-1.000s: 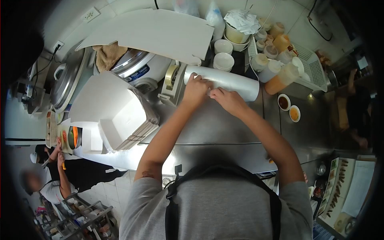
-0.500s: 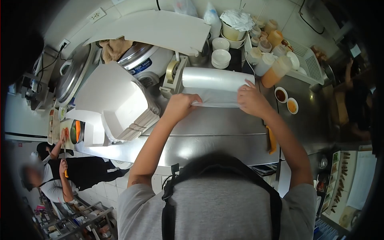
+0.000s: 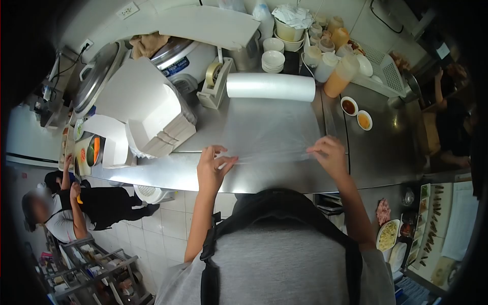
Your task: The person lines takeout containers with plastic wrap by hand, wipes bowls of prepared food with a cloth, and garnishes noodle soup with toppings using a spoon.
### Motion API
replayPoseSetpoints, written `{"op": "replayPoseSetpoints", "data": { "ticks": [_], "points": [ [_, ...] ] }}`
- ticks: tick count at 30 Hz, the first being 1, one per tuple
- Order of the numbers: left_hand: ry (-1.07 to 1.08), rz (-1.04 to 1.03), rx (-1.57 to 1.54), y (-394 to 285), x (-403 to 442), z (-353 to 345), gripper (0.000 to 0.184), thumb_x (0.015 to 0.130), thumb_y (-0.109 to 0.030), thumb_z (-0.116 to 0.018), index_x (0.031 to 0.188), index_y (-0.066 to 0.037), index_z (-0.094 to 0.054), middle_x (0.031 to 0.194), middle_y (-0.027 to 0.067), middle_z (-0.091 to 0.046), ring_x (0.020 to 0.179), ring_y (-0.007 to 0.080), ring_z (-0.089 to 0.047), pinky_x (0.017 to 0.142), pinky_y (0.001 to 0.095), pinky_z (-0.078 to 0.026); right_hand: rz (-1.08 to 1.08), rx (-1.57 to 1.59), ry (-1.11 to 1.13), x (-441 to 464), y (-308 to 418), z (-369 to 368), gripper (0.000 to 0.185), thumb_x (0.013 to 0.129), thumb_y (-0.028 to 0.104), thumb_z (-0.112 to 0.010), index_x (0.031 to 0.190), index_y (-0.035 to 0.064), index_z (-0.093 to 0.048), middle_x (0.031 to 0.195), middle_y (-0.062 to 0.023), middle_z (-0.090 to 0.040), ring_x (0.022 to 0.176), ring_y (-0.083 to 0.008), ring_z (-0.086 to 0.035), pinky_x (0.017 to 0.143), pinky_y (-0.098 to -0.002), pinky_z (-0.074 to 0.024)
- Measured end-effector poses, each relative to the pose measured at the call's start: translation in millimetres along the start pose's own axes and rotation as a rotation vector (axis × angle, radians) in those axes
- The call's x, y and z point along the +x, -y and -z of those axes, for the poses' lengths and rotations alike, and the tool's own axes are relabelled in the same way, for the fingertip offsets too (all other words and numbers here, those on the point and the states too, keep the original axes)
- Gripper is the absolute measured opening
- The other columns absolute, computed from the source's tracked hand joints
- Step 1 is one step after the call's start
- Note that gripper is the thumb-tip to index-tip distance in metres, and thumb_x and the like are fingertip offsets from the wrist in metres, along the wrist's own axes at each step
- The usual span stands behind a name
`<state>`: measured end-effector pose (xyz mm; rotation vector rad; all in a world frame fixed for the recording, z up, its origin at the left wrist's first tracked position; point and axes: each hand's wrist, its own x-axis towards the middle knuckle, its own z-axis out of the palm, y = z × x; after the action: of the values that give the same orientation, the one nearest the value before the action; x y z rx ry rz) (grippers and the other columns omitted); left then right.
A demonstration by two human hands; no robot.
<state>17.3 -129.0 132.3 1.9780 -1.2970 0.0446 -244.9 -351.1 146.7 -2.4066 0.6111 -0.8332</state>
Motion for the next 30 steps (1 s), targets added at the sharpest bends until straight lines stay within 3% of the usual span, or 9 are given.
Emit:
{"op": "replayPoseSetpoints", "data": {
  "ticks": [6, 14, 17, 21, 22, 25, 27, 30],
  "points": [
    [0.006, 0.029, -0.002, 5, -74, -22, 0.017, 0.062, -0.012, -0.082, 0.064, -0.009, -0.066, 0.080, 0.0004, -0.059, 0.076, 0.0205, -0.053, 0.065, 0.0342, -0.043, -0.045, -0.015, 0.108, -84, -12, -27, 0.007, 0.068, 0.007, -0.075, 0.069, 0.0113, -0.070, 0.073, -0.0002, -0.058, 0.074, -0.0187, -0.054, 0.073, -0.0316, -0.0415],
    [0.290, -0.049, 0.001, 23, -147, -12, 0.019, 0.070, -0.015, -0.077, 0.064, -0.007, -0.060, 0.071, 0.0029, -0.060, 0.067, 0.0234, -0.054, 0.061, 0.0356, -0.044, -0.176, -0.048, 0.217, -168, 6, -52, 0.005, 0.073, 0.009, -0.071, 0.075, 0.0132, -0.072, 0.073, -0.0005, -0.058, 0.076, -0.0196, -0.054, 0.074, -0.0333, -0.0421],
    [0.318, -0.118, 0.007, 32, -159, -13, 0.022, 0.068, -0.016, -0.079, 0.063, -0.008, -0.060, 0.068, 0.0017, -0.058, 0.064, 0.0226, -0.055, 0.058, 0.0362, -0.045, -0.163, -0.182, 0.247, -185, 15, -63, 0.010, 0.074, 0.007, -0.069, 0.080, 0.0143, -0.073, 0.075, -0.0015, -0.058, 0.078, -0.0203, -0.055, 0.072, -0.0340, -0.0433],
    [0.301, -0.136, 0.020, 49, -164, -35, 0.012, 0.073, -0.016, -0.075, 0.068, -0.009, -0.066, 0.068, 0.0024, -0.057, 0.065, 0.0220, -0.056, 0.057, 0.0340, -0.046, -0.264, -0.204, 0.167, -198, 10, -85, 0.014, 0.077, 0.007, -0.067, 0.088, 0.0129, -0.073, 0.080, -0.0032, -0.059, 0.083, -0.0232, -0.056, 0.075, -0.0363, -0.0444],
    [0.336, -0.121, 0.054, 55, -164, -42, 0.007, 0.076, -0.016, -0.072, 0.078, -0.010, -0.070, 0.069, 0.0025, -0.058, 0.067, 0.0218, -0.057, 0.058, 0.0334, -0.048, -0.340, -0.166, 0.138, -198, 12, -91, 0.014, 0.079, 0.006, -0.066, 0.090, 0.0122, -0.072, 0.082, -0.0038, -0.059, 0.084, -0.0239, -0.056, 0.076, -0.0368, -0.0447],
    [0.311, -0.083, 0.063, 55, -167, -52, 0.016, 0.077, -0.014, -0.070, 0.093, -0.011, -0.070, 0.076, 0.0027, -0.059, 0.073, 0.0221, -0.058, 0.061, 0.0350, -0.048, -0.450, -0.141, 0.108, -201, 19, -99, 0.023, 0.081, 0.009, -0.065, 0.103, 0.0102, -0.069, 0.094, -0.0086, -0.062, 0.094, -0.0283, -0.057, 0.084, -0.0380, -0.0450],
    [0.427, -0.012, 0.145, 68, -181, -63, 0.038, 0.079, -0.015, -0.066, 0.116, -0.009, -0.059, 0.088, 0.0065, -0.060, 0.084, 0.0264, -0.058, 0.073, 0.0385, -0.049, -0.463, -0.141, 0.125, -206, 21, -105, 0.035, 0.082, 0.015, -0.066, 0.116, 0.0090, -0.063, 0.105, -0.0131, -0.061, 0.101, -0.0318, -0.056, 0.091, -0.0383, -0.0436],
    [0.527, 0.098, 0.179, 80, -191, -62, 0.045, 0.080, -0.021, -0.066, 0.119, -0.002, -0.052, 0.091, 0.0107, -0.061, 0.088, 0.0302, -0.059, 0.076, 0.0402, -0.050, -0.544, -0.037, 0.242, -224, 0, -109, 0.056, 0.084, 0.027, -0.065, 0.133, 0.0070, -0.049, 0.120, -0.0194, -0.058, 0.112, -0.0360, -0.054, 0.101, -0.0384, -0.0393]
  ]
}}
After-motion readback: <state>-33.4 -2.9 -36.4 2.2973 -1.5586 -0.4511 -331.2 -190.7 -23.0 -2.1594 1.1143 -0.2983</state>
